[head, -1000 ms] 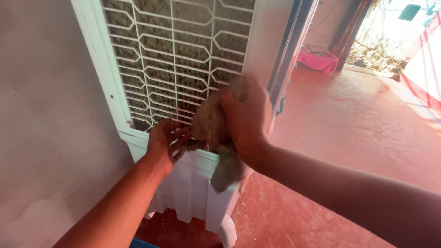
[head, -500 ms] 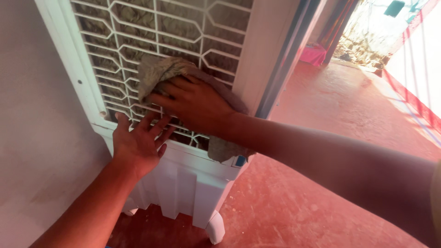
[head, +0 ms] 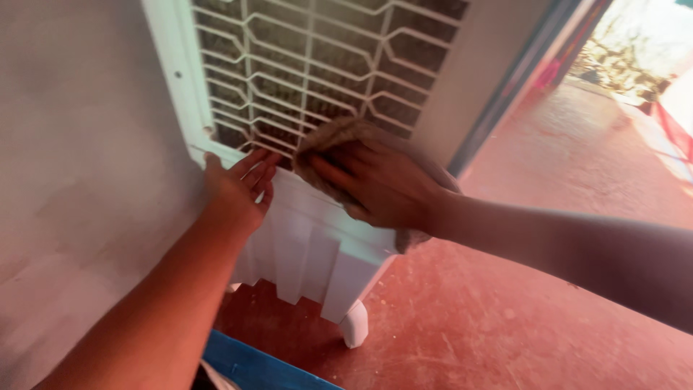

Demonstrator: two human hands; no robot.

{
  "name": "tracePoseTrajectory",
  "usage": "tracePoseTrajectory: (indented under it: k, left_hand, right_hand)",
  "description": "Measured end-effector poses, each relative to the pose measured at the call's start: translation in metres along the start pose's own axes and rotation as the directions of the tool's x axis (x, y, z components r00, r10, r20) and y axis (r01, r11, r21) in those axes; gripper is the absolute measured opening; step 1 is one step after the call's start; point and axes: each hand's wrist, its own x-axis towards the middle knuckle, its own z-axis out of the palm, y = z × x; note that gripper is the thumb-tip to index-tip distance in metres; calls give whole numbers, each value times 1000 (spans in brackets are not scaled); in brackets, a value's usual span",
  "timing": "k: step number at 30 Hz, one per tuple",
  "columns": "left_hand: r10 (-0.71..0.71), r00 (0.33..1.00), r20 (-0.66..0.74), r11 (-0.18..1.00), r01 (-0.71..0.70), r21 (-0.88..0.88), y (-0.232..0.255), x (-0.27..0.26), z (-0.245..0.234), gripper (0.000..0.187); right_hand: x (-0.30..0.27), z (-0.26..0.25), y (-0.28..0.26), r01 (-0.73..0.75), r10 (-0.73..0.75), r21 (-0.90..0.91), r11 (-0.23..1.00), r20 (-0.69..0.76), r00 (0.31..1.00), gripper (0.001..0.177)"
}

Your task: The person wets a cloth in a bucket and then wipes the front grille of a portable air cooler. The person repeatedly wipes different sections of the grille with the wet cloth.

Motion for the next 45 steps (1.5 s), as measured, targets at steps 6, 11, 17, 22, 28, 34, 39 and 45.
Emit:
tracePoseTrajectory:
  k: [6, 11, 17, 22, 28, 34, 39, 45]
  left_hand:
    - [-94, 982, -166, 986, 69, -151, 13, 10, -9, 94]
    - [-58, 998, -32, 994, 55, -93, 25, 4, -24, 106]
    - [-129, 992, 9, 965, 128, -229, 32, 9, -23, 118]
    - [-194, 981, 17, 955, 193, -224, 32, 7, -16, 116]
    - [-180, 977, -112, 982, 171, -82, 24, 18, -15, 107]
    - [-103, 986, -132, 995, 100, -30, 12, 28, -20, 91]
    - [-69, 993, -100, 997, 64, -48, 19, 4, -18, 84]
    - [-71, 991, 117, 995, 62, 78, 28, -25, -5, 93]
  right_hand:
    - [121, 52, 5, 51, -62, -80, 996, -142, 988, 76]
    - [191, 80, 7, 117, -141, -139, 983, -185, 973, 76]
    - [108, 40, -1, 68, -68, 39, 997, 15, 998, 108]
    - [43, 14, -19, 97, -102, -82, 992, -52, 993, 108]
    - [76, 29, -26, -90, 97, -99, 991, 65, 993, 112]
    - [103, 26, -48, -123, 162, -192, 974, 202, 966, 117]
    - [92, 49, -43, -95, 102, -168, 981, 33, 994, 69]
    - [28, 47, -39, -126, 118, -154, 980, -57, 991, 44]
